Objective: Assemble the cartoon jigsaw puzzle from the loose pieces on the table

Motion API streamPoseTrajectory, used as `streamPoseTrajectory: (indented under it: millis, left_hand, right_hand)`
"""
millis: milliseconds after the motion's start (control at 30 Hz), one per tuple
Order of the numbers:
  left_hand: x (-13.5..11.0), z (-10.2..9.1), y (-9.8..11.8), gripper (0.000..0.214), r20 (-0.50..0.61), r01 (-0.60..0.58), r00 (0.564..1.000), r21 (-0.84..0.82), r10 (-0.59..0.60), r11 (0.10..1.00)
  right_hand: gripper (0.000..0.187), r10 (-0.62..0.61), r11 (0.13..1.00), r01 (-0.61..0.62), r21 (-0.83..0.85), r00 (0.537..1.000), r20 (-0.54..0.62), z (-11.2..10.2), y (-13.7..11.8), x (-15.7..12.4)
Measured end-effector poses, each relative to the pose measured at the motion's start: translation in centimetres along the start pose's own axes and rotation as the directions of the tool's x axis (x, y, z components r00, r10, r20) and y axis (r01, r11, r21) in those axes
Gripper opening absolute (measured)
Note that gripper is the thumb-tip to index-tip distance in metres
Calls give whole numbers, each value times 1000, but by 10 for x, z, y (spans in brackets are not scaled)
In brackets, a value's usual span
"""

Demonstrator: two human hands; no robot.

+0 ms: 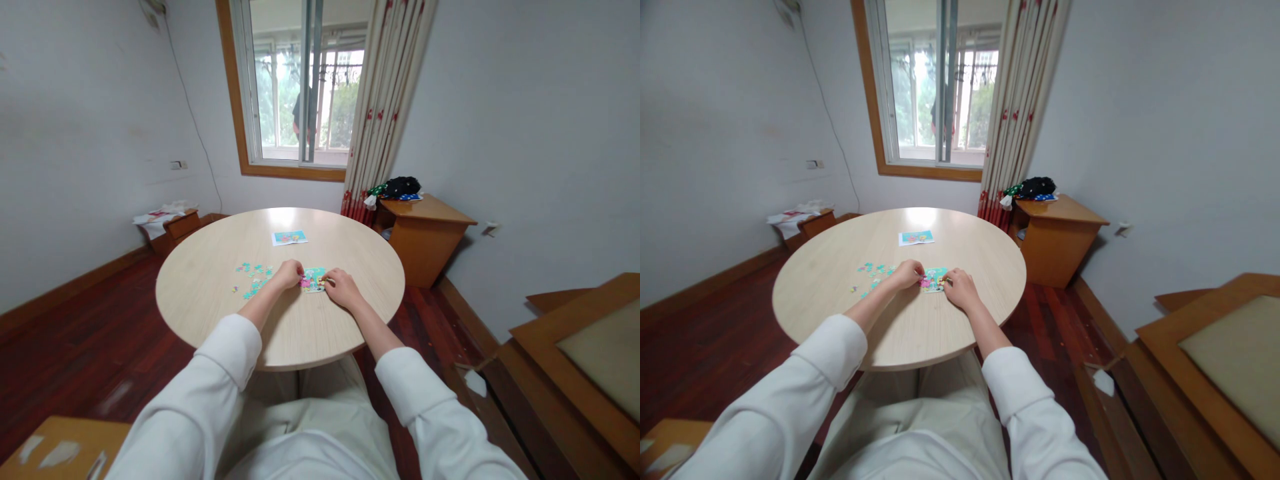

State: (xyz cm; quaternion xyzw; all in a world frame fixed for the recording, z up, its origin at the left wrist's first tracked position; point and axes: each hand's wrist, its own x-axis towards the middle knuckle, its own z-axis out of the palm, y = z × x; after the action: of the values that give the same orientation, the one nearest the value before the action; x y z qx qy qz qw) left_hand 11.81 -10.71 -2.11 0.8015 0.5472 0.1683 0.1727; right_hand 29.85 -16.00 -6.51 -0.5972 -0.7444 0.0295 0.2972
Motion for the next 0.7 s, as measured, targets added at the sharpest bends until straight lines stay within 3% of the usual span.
streamPoseTrajectory:
  millis: [700]
  left_hand:
    - [-3, 0, 3, 14, 5, 25, 1000, 15, -25, 1000]
  right_hand:
    - [18, -16, 1000, 16, 13, 1000, -22, 5, 6, 2]
